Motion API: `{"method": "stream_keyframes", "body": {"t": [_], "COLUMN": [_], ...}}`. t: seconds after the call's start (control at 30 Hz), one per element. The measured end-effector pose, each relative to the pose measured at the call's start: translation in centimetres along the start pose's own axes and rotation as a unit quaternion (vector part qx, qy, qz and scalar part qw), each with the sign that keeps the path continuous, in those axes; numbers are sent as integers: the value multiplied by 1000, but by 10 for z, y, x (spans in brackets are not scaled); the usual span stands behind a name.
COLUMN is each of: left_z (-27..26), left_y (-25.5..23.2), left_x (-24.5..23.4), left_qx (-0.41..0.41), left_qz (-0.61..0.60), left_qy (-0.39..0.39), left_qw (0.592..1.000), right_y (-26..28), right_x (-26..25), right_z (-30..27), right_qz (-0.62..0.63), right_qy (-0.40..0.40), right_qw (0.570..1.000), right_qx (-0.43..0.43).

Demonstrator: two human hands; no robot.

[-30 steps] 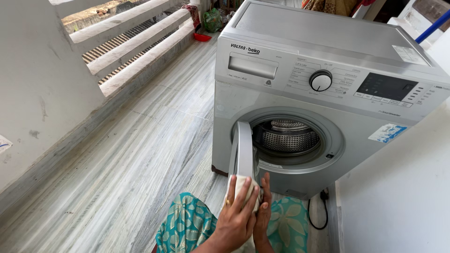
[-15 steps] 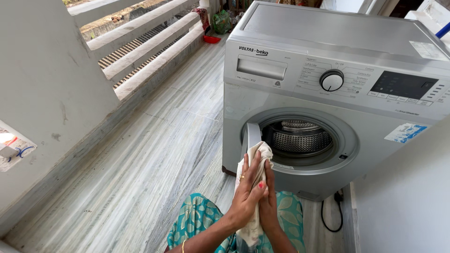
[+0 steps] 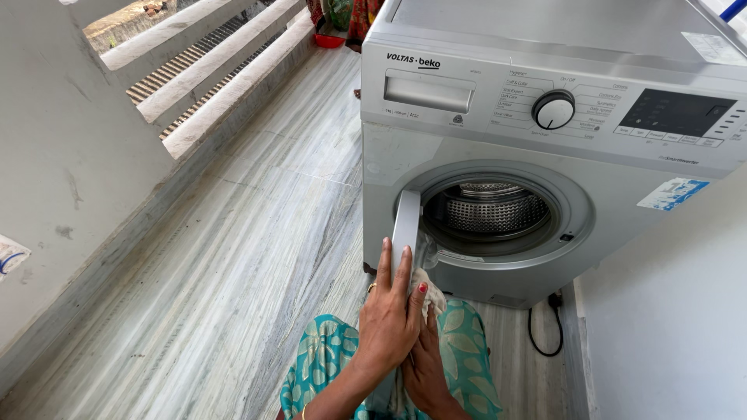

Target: The person wipes the exterior surfaces of a front-loading washing machine using a cloth. They clean the top panel, control panel, and the door area, including the glass and rubber seal.

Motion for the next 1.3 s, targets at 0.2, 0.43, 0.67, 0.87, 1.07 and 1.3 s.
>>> {"method": "stream_keyframes", "body": {"t": [0.2,0.43,0.67,0.87,1.07,1.3], "left_z": [-11,-6,-8,-13,-11,-11], "left_y": [-2,0,4,-7,-4,-11], "left_x": [-1,9,8,16,18,20], "left_qx": [101,67,49,66,45,44], "left_qz": [22,15,-20,-73,-51,-48], "left_qy": [-74,-58,-70,-93,-96,-103], "left_qw": [992,996,996,991,993,993], "right_y": [-69,-143,-79,-14,-81,-103], "right_x": [-8,-29,-53,-30,7,-29], "right_z": [93,213,191,19,-26,144], "right_qz": [86,102,117,56,-70,391], "right_qy": [-39,5,-32,-42,-11,4], "right_qw": [993,990,992,996,987,909], "right_qx": [77,95,41,-55,-144,145]}}
Point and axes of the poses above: each hand's wrist, its own z-axis towards the middle knuckle, its own x-axis out of the palm, y = z × x, the point moved 9 cm from there along z, towards the middle knuckle, and after that the axes turned 2 degrees about z, right-handed, at the moved point
